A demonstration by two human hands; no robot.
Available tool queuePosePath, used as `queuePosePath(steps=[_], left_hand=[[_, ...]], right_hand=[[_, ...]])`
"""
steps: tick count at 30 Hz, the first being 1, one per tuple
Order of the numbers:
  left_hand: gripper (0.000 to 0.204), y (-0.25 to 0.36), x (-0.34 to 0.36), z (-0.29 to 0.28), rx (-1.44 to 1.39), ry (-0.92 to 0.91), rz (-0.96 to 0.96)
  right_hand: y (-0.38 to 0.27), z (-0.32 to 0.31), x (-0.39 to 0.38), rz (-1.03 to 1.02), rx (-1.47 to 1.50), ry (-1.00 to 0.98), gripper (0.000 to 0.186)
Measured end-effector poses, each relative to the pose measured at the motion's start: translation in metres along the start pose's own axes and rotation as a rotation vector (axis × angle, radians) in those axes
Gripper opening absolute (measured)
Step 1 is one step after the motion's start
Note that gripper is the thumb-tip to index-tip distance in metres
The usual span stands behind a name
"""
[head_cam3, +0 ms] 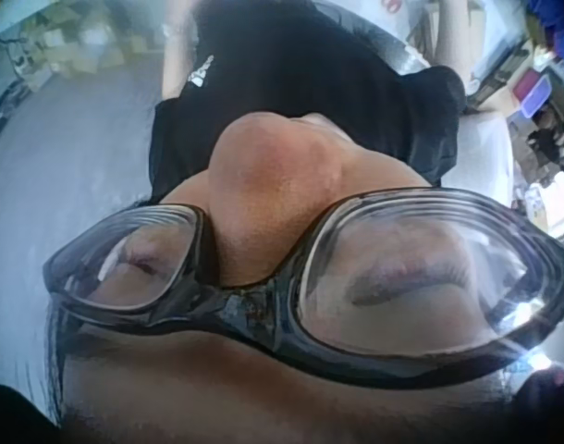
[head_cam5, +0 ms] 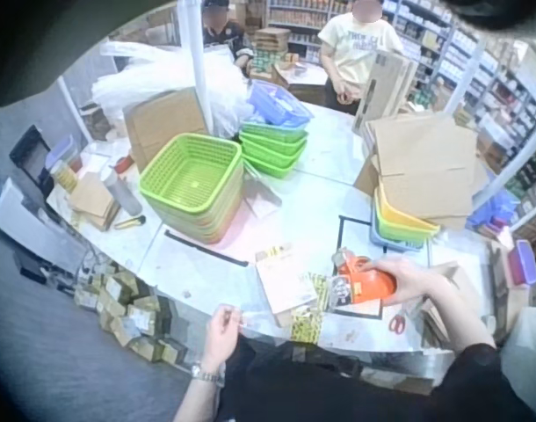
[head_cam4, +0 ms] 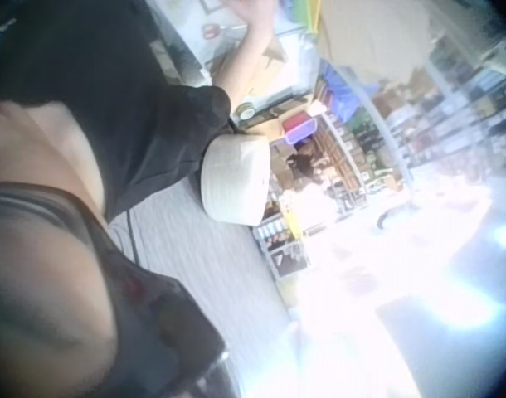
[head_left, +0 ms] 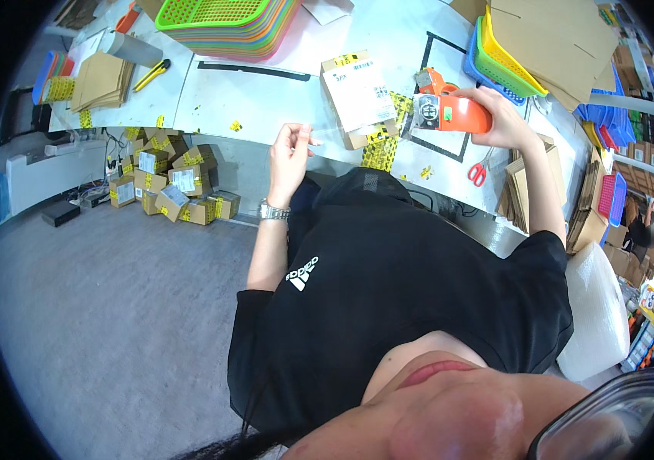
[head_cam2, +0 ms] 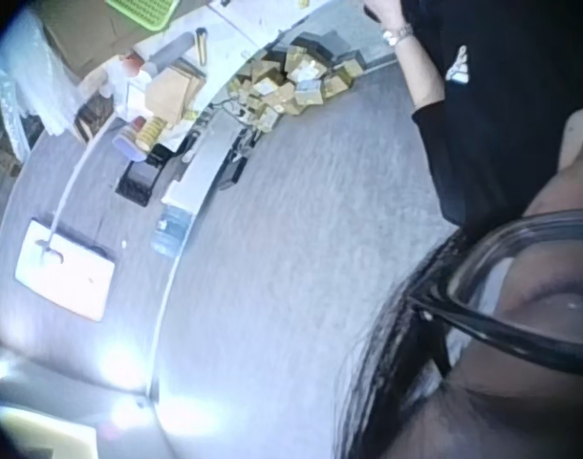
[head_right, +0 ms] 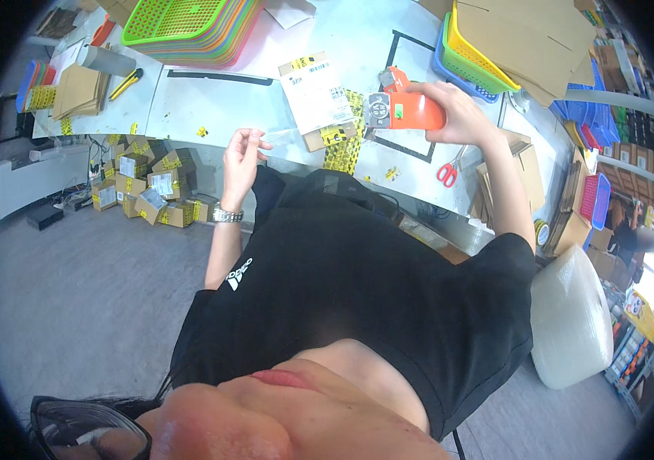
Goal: The person wraps a small item in bubble wrap, places it into a cardboard box, and seals the box with tape. They then affix a shipping label to the box and place it into a basket.
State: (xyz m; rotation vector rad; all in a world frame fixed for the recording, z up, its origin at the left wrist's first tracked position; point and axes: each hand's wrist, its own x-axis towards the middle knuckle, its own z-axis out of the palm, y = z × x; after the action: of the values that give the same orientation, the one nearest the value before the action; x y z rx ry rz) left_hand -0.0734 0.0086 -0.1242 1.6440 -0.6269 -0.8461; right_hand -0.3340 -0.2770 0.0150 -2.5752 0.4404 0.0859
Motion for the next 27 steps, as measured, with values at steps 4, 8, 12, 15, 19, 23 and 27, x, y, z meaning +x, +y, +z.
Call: queuePosePath(steps=[4, 8, 12, 15, 19, 23, 27], left_hand=[[0.029, -0.036, 0.006, 0.014, -0.062, 0.023, -0.126], [0.034, -0.057, 0.011, 0.029, -0.057, 0.083, -0.142], [0.036, -0.066, 0.015, 0.034, -0.017, 0.104, -0.157], [0.039, -0.072, 0.016, 0.037, 0.032, 0.122, -0.145], [0.043, -0.075, 0.019, 0.037, 0.123, 0.133, -0.178], [0.048, -0.067, 0.018, 0.04, 0.179, 0.139, -0.194], [0.05, -0.068, 0.017, 0.041, 0.226, 0.171, -0.135]], right_hand=[[0.039, 0.018, 0.019, -0.053, -0.019, -0.053, 0.067], [0.055, 0.03, 0.03, 0.002, -0.031, -0.092, 0.068], [0.06, 0.036, 0.037, 0.032, -0.026, -0.108, 0.069], [0.069, 0.043, 0.039, 0.007, -0.024, -0.105, 0.068], [0.068, 0.042, 0.04, 0.015, 0.014, -0.135, 0.069], [0.075, 0.049, 0.037, 0.012, 0.017, -0.111, 0.07], [0.079, 0.051, 0.038, 0.012, 0.01, -0.129, 0.07]])
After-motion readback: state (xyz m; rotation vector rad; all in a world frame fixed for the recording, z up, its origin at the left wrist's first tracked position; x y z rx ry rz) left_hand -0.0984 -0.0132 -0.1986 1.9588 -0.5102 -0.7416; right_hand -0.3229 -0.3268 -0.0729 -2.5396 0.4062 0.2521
